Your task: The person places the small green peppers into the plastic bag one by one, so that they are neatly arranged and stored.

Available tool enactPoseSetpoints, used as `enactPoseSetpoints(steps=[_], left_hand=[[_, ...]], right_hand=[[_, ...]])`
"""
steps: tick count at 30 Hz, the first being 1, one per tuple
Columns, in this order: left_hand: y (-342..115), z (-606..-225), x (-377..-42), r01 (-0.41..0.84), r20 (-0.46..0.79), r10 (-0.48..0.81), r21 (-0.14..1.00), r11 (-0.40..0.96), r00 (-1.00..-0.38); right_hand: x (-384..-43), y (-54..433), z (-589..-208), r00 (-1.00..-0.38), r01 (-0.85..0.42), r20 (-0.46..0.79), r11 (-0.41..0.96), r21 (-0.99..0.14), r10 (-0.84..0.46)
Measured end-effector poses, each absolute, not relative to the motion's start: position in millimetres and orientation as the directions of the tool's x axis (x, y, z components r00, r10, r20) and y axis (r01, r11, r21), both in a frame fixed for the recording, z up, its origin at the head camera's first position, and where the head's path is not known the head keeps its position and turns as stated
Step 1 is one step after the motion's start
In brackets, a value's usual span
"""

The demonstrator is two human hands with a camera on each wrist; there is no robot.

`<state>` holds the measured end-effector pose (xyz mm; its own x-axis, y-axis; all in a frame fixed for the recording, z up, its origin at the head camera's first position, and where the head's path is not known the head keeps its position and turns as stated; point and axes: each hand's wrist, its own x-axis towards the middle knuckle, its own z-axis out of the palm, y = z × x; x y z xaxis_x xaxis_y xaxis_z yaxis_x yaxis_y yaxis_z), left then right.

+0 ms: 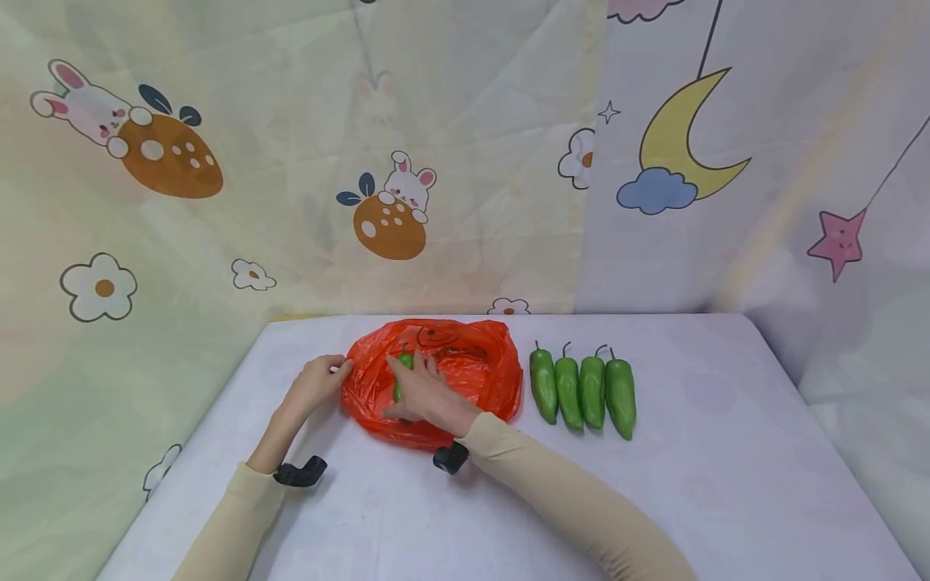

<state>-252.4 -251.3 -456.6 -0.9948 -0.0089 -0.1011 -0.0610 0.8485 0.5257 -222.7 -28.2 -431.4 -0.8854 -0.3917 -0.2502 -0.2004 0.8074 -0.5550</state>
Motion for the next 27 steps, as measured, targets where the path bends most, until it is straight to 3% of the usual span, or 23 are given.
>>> enactPoseSetpoints(steps=[27], left_hand=[[-254,-458,-251,-0.094,-0.108,-0.042,0.547,0.832,-0.993]], right_hand=[[-210,-1,-409,-0.879,-0.217,-0.23,0.782,-0.584,-0.417]])
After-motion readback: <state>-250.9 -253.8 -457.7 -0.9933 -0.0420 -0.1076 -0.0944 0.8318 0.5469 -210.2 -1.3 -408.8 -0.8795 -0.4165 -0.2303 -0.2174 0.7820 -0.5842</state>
